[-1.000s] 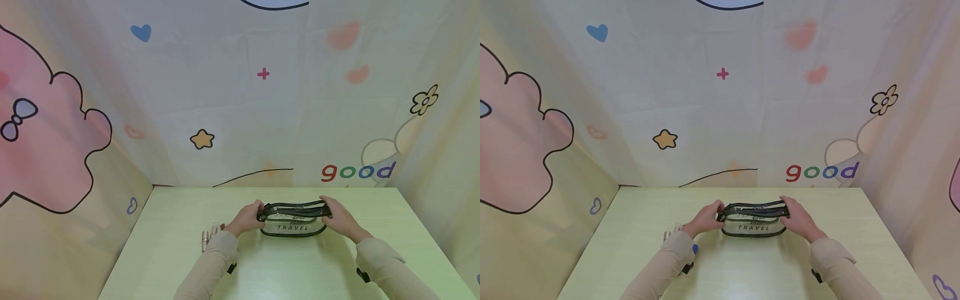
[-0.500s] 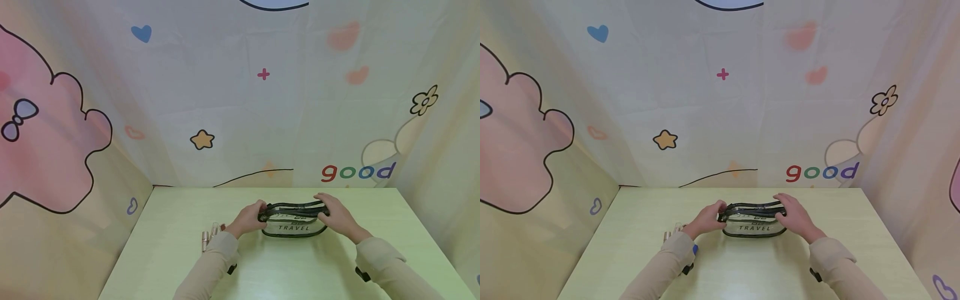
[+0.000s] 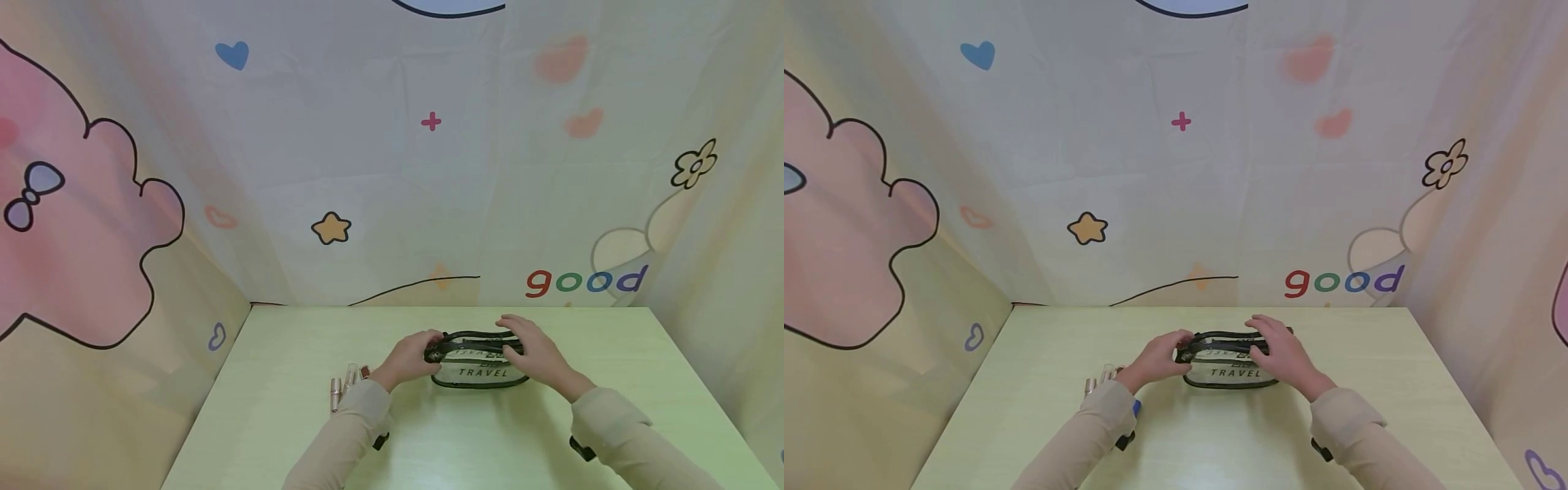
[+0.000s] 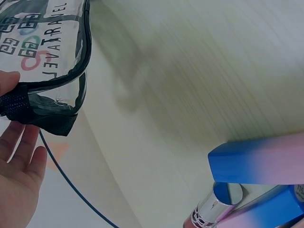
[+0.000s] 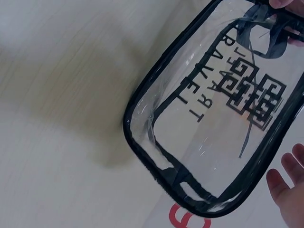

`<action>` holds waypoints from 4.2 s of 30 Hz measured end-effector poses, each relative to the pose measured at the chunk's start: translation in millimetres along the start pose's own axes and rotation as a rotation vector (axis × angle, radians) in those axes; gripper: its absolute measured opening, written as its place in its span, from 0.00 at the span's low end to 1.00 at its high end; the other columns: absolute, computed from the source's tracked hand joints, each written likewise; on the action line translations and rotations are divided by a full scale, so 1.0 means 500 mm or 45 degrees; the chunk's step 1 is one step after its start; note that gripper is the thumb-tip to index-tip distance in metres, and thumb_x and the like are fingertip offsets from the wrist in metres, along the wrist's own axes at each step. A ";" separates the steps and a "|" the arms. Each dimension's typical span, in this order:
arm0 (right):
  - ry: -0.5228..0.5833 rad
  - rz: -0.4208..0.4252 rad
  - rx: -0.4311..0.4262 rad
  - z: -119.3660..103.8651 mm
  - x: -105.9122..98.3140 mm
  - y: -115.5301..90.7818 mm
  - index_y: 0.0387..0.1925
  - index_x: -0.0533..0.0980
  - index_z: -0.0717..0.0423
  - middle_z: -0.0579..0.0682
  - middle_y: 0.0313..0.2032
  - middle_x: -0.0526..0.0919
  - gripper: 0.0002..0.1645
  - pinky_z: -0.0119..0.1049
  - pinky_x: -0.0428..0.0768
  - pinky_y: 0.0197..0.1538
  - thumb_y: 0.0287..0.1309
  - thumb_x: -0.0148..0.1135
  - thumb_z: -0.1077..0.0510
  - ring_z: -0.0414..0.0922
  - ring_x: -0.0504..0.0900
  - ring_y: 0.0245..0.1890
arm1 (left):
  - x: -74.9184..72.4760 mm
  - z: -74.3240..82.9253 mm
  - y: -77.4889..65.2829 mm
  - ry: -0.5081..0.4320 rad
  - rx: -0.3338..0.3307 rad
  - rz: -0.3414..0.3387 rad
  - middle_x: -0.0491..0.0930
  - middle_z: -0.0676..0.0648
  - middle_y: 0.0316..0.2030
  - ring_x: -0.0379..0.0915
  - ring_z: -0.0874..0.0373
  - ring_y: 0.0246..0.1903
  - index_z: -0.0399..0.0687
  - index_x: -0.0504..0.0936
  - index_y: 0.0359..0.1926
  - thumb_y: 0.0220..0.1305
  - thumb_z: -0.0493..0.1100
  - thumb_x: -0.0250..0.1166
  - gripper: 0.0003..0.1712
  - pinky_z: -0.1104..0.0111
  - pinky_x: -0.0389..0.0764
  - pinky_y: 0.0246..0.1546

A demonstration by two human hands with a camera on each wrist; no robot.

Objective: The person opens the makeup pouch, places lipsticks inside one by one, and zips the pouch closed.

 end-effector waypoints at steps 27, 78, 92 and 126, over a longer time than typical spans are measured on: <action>-0.095 0.101 -0.132 -0.061 0.011 0.007 0.35 0.78 0.53 0.47 0.36 0.76 0.08 0.41 0.75 0.37 0.51 0.57 0.58 0.44 0.74 0.37 | -0.003 0.015 -0.006 0.029 0.036 0.087 0.73 0.51 0.49 0.71 0.59 0.47 0.51 0.68 0.56 0.51 0.44 0.64 0.29 0.68 0.73 0.47; -0.033 0.369 -0.218 -0.040 -0.019 -0.034 0.32 0.78 0.54 0.46 0.33 0.78 0.11 0.40 0.76 0.34 0.41 0.64 0.64 0.42 0.75 0.35 | 0.018 0.022 -0.017 0.288 0.073 0.102 0.71 0.53 0.55 0.67 0.56 0.54 0.55 0.65 0.60 0.50 0.57 0.63 0.36 0.63 0.69 0.53; -0.131 0.435 -0.394 -0.090 -0.043 -0.015 0.33 0.78 0.56 0.51 0.35 0.77 0.14 0.43 0.75 0.38 0.38 0.66 0.62 0.46 0.74 0.38 | 0.010 0.037 -0.017 0.244 0.084 0.160 0.73 0.53 0.51 0.69 0.58 0.51 0.55 0.66 0.59 0.50 0.57 0.62 0.34 0.65 0.71 0.50; -0.396 0.106 -0.648 -0.184 -0.020 0.028 0.27 0.80 0.50 0.49 0.34 0.77 0.05 0.38 0.74 0.34 0.42 0.64 0.59 0.44 0.73 0.33 | -0.010 0.091 -0.024 0.430 0.330 0.306 0.76 0.54 0.40 0.71 0.62 0.38 0.54 0.71 0.54 0.48 0.59 0.63 0.32 0.72 0.74 0.39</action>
Point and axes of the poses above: each hand's wrist, its own y-axis towards the middle knuckle, its own x-axis out of the palm, z = x × y, the point moved 7 cm from there along y, towards the middle knuckle
